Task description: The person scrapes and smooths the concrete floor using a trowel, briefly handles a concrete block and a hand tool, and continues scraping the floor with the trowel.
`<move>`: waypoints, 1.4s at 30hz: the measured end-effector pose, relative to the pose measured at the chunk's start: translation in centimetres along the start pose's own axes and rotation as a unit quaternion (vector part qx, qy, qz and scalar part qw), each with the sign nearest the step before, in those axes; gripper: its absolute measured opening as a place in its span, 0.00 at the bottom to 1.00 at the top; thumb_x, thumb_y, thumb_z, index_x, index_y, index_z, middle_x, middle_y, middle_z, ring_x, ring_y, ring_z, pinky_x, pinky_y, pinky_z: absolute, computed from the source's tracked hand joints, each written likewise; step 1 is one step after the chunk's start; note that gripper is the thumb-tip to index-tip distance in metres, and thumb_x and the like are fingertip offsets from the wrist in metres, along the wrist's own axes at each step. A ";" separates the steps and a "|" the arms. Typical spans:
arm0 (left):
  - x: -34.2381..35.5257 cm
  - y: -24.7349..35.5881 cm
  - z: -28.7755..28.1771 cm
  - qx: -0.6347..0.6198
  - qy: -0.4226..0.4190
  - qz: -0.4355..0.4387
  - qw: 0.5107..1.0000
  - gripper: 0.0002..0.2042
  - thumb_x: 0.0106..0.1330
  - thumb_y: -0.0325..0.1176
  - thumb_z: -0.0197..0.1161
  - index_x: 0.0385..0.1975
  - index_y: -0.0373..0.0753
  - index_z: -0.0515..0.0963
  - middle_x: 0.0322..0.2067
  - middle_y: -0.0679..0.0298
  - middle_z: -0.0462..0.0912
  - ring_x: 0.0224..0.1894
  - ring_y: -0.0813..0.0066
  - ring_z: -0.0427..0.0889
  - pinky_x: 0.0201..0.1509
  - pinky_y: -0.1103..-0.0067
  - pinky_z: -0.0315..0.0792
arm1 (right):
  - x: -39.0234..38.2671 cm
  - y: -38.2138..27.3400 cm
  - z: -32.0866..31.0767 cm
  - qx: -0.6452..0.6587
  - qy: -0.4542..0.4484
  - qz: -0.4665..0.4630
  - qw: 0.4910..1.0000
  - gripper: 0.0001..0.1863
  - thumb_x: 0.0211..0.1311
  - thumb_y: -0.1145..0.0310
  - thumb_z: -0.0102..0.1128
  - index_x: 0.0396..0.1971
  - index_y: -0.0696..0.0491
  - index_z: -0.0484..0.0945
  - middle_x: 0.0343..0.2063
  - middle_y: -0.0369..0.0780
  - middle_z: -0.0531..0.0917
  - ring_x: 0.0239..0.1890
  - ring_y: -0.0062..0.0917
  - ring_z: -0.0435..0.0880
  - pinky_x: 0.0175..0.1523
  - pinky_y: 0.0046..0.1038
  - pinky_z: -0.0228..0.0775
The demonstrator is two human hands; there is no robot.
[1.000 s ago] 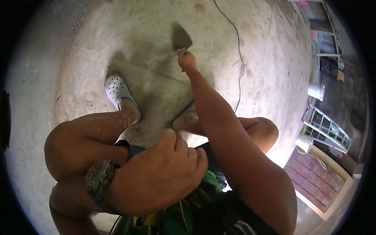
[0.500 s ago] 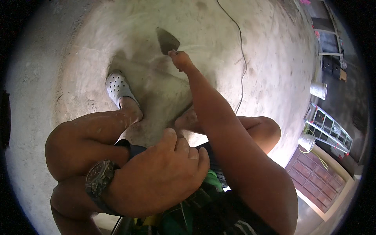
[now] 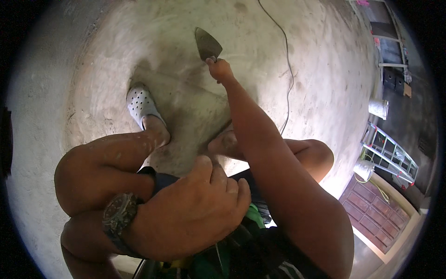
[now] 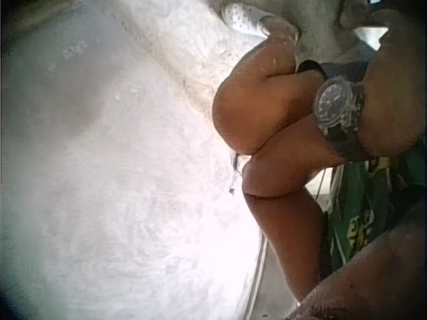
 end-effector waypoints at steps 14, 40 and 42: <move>0.2 0.1 0.5 -0.047 -0.066 -0.008 0.997 0.11 0.63 0.37 0.60 0.30 0.34 0.79 0.23 0.58 0.82 0.33 0.63 0.85 0.37 0.72 0.70 | -0.1 -0.6 1.4 -0.076 -0.081 -0.004 0.994 0.33 0.76 0.45 0.50 0.45 0.67 0.78 0.34 0.55 0.86 0.27 0.43 0.89 0.31 0.40 0.85; 0.9 -0.1 0.0 -0.028 -0.043 -0.001 0.999 0.12 0.63 0.37 0.60 0.30 0.33 0.79 0.23 0.56 0.83 0.31 0.65 0.84 0.37 0.73 0.71 | 1.4 0.3 1.0 -0.093 -0.097 0.019 0.991 0.36 0.74 0.42 0.50 0.42 0.69 0.80 0.34 0.55 0.87 0.28 0.42 0.90 0.32 0.38 0.86; 0.8 -0.1 0.0 -0.016 -0.038 0.002 0.999 0.12 0.64 0.38 0.60 0.31 0.33 0.79 0.23 0.57 0.83 0.31 0.65 0.84 0.37 0.73 0.71 | 0.5 1.0 0.7 -0.067 -0.086 0.009 0.994 0.36 0.73 0.41 0.51 0.43 0.68 0.80 0.35 0.54 0.87 0.29 0.43 0.90 0.32 0.40 0.86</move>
Point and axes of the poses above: each hand's wrist, its own x-axis towards the middle knuckle, its own z-axis out of the palm, y = z × x, the point moved 8 cm from there along x, towards the middle knuckle
